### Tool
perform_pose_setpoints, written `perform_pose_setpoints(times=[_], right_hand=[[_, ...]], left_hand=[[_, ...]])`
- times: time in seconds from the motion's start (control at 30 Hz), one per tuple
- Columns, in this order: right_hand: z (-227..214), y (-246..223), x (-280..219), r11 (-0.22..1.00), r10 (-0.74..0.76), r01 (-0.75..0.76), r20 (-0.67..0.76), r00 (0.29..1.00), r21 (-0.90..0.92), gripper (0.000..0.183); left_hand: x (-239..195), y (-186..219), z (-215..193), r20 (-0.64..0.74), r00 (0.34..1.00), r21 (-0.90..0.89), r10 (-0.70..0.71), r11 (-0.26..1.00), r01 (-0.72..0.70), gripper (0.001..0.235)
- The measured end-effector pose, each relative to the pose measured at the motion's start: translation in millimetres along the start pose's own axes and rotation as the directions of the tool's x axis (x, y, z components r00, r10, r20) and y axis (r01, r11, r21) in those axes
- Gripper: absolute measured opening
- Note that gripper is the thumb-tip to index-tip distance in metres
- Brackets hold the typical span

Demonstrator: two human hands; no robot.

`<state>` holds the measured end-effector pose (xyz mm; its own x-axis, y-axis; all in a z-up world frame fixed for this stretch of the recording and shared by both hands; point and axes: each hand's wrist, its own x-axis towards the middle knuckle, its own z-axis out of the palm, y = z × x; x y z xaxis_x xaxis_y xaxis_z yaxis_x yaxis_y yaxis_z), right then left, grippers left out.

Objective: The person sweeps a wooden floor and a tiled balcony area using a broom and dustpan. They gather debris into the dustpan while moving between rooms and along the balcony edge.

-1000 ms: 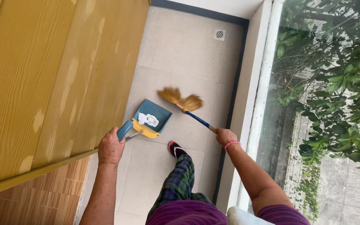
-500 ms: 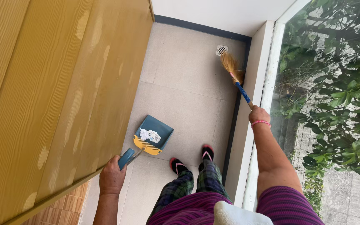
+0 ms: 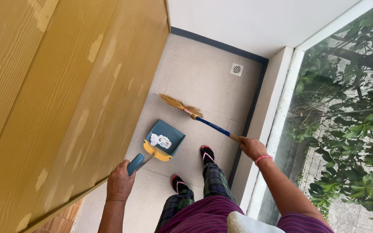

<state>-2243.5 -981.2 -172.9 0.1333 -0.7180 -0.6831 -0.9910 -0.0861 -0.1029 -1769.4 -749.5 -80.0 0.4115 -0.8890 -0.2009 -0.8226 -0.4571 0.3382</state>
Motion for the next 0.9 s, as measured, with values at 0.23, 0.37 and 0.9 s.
perform_pose_setpoints(times=[0.23,0.37,0.9], right_hand=[[-111,70,80,0.965,0.223,-0.243,-0.175,0.959,-0.100,0.035],[-132,103,184,0.917,0.385,-0.398,-0.242,0.890,-0.004,0.032],[-139,25,224,0.999,-0.046,0.040,-0.197,0.979,-0.030,0.035]], left_hand=[[88,81,-8,-0.054,0.994,-0.088,0.095,0.991,-0.099,0.034],[151,120,-6,-0.074,0.991,-0.084,0.111,0.990,-0.117,0.032],[257,161,19,-0.051,0.998,-0.031,-0.025,0.999,0.023,0.034]])
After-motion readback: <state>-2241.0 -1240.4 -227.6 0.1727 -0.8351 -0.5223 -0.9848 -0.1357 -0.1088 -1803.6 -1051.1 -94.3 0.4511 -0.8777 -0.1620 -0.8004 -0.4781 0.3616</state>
